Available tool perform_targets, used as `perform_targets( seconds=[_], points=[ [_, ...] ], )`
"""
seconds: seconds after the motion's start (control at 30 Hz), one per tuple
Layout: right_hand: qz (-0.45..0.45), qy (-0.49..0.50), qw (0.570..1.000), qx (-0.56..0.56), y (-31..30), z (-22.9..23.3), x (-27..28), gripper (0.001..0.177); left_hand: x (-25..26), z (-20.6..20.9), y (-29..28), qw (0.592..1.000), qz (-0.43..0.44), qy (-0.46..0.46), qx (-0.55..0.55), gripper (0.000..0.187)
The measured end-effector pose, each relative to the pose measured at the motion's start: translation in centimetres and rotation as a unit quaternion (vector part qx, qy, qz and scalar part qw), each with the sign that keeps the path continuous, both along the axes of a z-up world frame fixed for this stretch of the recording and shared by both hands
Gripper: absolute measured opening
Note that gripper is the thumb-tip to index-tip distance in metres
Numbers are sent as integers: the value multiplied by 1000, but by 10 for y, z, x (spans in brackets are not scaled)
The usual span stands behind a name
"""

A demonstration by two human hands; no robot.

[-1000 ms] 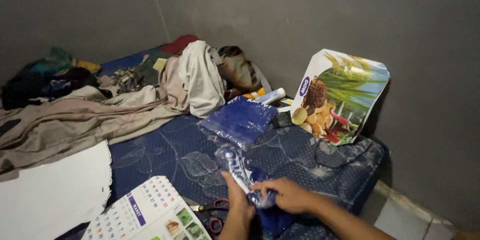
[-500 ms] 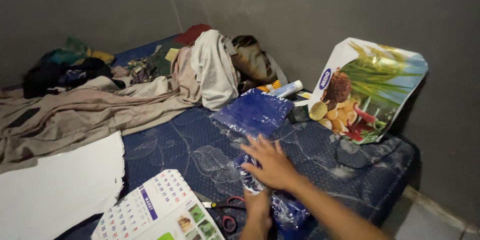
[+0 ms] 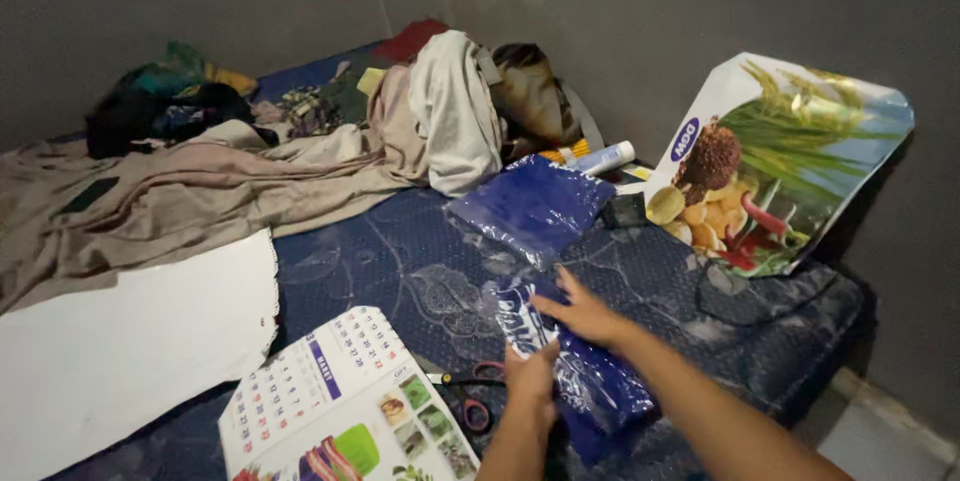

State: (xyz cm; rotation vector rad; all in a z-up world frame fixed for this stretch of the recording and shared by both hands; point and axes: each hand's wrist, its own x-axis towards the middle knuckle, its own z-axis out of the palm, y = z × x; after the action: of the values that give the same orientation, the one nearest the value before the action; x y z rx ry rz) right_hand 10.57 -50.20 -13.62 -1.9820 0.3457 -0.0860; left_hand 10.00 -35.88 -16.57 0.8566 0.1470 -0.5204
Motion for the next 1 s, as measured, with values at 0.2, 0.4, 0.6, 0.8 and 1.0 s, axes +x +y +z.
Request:
perform_targets(
  seconds=[0.2, 0.4, 0.6, 0.8, 1.0],
  points=[
    [28, 7, 959, 282, 14, 54, -56, 69, 7, 90, 30, 987, -59, -21, -146, 47],
    [125, -100, 978, 132, 65, 103, -53, 76, 37, 147, 96, 998, 47, -32, 4, 47],
    [186, -261, 946, -54, 134, 146, -51, 92, 46, 168, 174, 991, 82, -98, -25, 43],
    [197, -255, 947, 6, 200, 131, -54, 64, 10, 182, 273, 994, -92, -46, 21, 43],
    [236, -105, 934, 246, 244, 83, -55, 57, -36, 168, 322, 962, -39, -186, 197, 44]
  ],
)
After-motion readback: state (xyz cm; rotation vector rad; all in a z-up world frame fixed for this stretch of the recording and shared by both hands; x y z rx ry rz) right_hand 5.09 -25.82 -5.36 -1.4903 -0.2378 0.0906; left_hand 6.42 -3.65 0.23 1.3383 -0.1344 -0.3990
